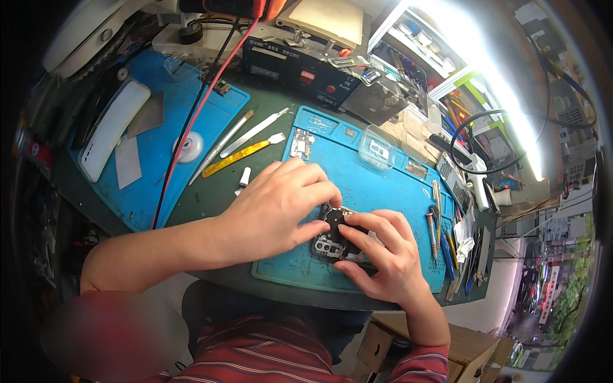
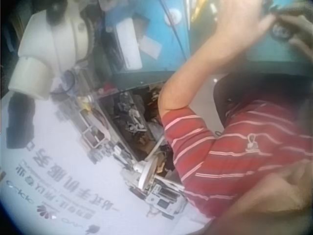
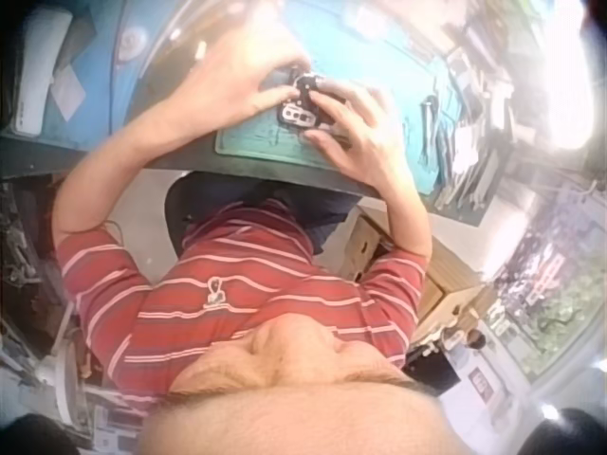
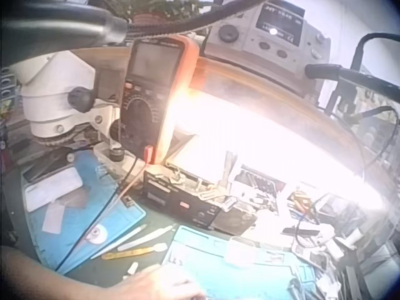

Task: The person removes a protective film from a black smartphone back cover, applies adhesive along the edges, wipes the surface, and then reattaches internal components to the phone's chassis using a screwdriver. The person works at a cluttered electronics repair bench.

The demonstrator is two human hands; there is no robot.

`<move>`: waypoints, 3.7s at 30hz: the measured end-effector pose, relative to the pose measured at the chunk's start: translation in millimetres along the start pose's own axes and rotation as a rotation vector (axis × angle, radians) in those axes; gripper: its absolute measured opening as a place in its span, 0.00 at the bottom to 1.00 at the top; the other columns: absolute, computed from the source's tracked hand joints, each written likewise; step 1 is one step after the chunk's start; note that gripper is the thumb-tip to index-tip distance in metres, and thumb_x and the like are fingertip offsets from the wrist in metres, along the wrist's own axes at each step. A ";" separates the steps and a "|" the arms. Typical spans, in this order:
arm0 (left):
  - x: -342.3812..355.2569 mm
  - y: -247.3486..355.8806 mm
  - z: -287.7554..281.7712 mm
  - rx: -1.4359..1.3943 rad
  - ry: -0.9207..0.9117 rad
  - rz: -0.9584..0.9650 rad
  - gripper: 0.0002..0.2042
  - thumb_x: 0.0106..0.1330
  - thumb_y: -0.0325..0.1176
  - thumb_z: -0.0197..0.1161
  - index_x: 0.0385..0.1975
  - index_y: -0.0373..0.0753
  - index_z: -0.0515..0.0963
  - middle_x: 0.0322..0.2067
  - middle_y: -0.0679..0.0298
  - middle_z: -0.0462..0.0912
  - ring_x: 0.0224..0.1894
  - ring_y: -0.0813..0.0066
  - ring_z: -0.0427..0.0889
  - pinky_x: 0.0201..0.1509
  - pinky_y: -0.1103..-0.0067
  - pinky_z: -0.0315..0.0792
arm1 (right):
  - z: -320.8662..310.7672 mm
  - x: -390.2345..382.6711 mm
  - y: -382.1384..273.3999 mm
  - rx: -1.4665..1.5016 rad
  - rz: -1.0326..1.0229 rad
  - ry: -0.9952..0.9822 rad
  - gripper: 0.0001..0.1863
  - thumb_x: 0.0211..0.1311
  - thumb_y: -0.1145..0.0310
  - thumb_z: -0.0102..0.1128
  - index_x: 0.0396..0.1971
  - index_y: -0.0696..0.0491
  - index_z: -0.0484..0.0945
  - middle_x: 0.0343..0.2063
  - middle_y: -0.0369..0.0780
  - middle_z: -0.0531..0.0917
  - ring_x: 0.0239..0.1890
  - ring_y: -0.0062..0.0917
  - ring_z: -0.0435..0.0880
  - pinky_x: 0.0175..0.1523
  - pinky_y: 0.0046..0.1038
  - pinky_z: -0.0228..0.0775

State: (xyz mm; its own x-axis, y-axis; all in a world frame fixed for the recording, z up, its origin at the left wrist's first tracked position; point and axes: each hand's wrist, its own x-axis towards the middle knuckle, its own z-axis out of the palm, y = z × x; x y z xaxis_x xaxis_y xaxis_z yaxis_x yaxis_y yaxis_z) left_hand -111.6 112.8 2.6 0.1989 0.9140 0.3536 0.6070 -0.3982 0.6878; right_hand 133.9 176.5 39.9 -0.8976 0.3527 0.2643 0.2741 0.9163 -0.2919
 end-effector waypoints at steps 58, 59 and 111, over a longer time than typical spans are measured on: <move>68.6 -3.9 1.2 0.220 0.140 0.116 0.10 0.62 0.21 0.61 0.41 0.38 0.83 0.37 0.58 0.85 0.44 0.56 0.84 0.47 0.66 0.78 | -64.4 -70.1 61.4 -0.223 0.720 0.273 0.09 0.62 0.67 0.69 0.31 0.55 0.77 0.25 0.39 0.84 0.25 0.32 0.85 0.36 0.33 0.78; 75.8 -8.3 3.9 0.287 0.158 0.139 0.09 0.61 0.23 0.64 0.41 0.39 0.83 0.38 0.59 0.83 0.45 0.57 0.83 0.47 0.66 0.78 | -66.4 -60.1 55.5 -0.113 0.737 0.345 0.08 0.63 0.69 0.67 0.33 0.55 0.77 0.26 0.39 0.85 0.25 0.29 0.86 0.37 0.31 0.79; 53.9 9.9 16.4 -0.035 0.014 -0.062 0.06 0.65 0.29 0.73 0.37 0.35 0.86 0.31 0.64 0.85 0.27 0.77 0.80 0.30 0.79 0.72 | -8.1 7.4 50.1 0.462 0.207 0.646 0.21 0.69 0.74 0.69 0.59 0.59 0.75 0.36 0.42 0.91 0.40 0.24 0.93 0.45 0.23 0.83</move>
State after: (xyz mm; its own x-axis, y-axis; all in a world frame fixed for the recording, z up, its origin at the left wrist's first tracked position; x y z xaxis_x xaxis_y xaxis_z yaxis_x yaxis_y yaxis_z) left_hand -82.3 159.5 18.1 0.1509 0.9357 0.3189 0.5906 -0.3440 0.7300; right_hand 143.8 226.5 34.7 -0.4302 0.6751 0.5993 0.1159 0.6997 -0.7049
